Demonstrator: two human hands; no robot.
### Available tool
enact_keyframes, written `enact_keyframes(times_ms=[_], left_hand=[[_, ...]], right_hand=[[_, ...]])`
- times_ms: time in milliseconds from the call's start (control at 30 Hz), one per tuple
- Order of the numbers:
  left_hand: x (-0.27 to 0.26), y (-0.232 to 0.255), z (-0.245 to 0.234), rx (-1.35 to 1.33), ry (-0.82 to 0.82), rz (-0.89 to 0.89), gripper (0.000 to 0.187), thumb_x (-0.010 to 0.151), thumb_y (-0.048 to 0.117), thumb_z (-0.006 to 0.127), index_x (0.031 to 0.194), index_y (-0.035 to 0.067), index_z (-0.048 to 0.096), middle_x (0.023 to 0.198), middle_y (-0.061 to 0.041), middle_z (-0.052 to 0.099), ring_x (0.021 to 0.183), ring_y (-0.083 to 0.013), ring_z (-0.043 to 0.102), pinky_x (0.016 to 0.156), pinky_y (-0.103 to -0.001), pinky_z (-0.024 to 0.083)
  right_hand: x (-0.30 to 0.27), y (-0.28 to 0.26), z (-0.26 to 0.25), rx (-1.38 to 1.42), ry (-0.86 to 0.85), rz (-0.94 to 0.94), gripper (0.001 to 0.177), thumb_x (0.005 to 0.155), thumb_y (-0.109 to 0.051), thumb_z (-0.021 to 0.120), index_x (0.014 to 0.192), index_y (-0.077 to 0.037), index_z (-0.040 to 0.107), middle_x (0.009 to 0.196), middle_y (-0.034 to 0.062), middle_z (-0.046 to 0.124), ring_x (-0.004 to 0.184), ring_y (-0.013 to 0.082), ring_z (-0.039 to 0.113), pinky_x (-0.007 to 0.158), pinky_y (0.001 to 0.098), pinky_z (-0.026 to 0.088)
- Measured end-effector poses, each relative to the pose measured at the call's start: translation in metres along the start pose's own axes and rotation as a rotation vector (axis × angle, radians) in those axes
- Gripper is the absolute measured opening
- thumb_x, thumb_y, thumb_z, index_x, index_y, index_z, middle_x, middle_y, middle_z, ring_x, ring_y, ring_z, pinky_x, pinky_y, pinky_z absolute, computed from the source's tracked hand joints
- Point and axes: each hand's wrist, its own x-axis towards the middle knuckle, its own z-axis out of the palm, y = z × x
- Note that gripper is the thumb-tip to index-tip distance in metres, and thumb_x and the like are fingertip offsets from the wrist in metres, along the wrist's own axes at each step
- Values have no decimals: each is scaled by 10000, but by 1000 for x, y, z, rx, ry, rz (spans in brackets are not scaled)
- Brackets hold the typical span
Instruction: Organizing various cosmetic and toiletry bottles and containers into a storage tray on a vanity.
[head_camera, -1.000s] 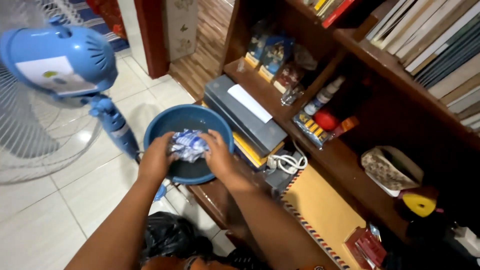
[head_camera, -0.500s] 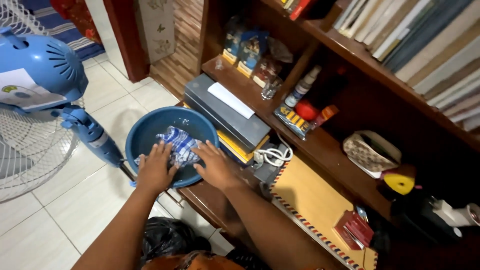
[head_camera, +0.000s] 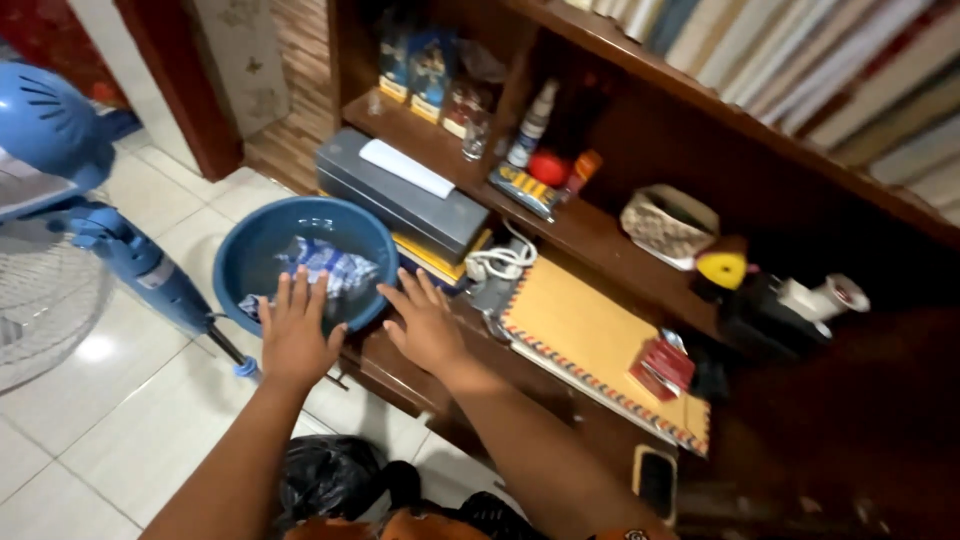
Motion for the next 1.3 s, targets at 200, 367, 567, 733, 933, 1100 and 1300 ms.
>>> enact_keyframes(times_ms=[200,367,567,733,933,1100,1300], left_hand=[[-37,27,-5,-7,-58,59,923,798,403,733,1599,219,313,1678,-106,270,1564,-331,211,1226,-616,174],[-68,53,-6,-32,-124,133,947,789,414,738,1602,238,284,1696,-85,214,1560,-335,175,1228,-606,147],[-95,93,-4,-86,-157,259,946,801,416,725,1611,250,265,1704,-80,196,1577,-332,150,1242,-595,125],[-104,133,-5,-120,-236,324,953,800,440,730,1605,282,245,1701,-68,168,1573,-335,105,1234,-616,79],[-107,183,25,-14,-455,424,945,847,456,698,1622,308,177,1719,-8,117,1589,-235,62,1231,-621,19],[-119,245,43,-24,-525,540,933,864,476,684,1622,315,165,1720,16,111,1584,-199,89,1239,-610,32],[-140,321,57,-122,-615,685,944,849,460,701,1620,316,175,1718,2,110,1570,-207,140,1243,-582,77]], right_hand=[[-55,-14,-19,-14,-20,105,603,874,-273,726,1451,-224,559,1616,152,394,1519,395,299,1193,587,267],[-110,-21,-36,-54,28,165,601,891,-276,720,1465,-223,553,1626,152,388,1533,388,294,1218,579,257],[-169,-34,-71,-71,50,297,598,899,-275,712,1471,-223,542,1639,149,371,1542,380,276,1214,571,255],[-211,-26,-95,-99,89,433,604,898,-279,705,1474,-225,533,1644,142,361,1539,364,275,1214,569,251],[-267,-9,-125,-180,140,585,591,916,-292,686,1480,-231,524,1643,139,357,1543,361,268,1222,555,247],[-324,6,-155,-213,138,709,586,933,-286,658,1496,-224,507,1650,167,324,1535,388,243,1204,544,265],[-389,25,-178,-225,204,844,611,906,-283,696,1484,-185,523,1618,175,354,1522,397,259,1187,583,234]])
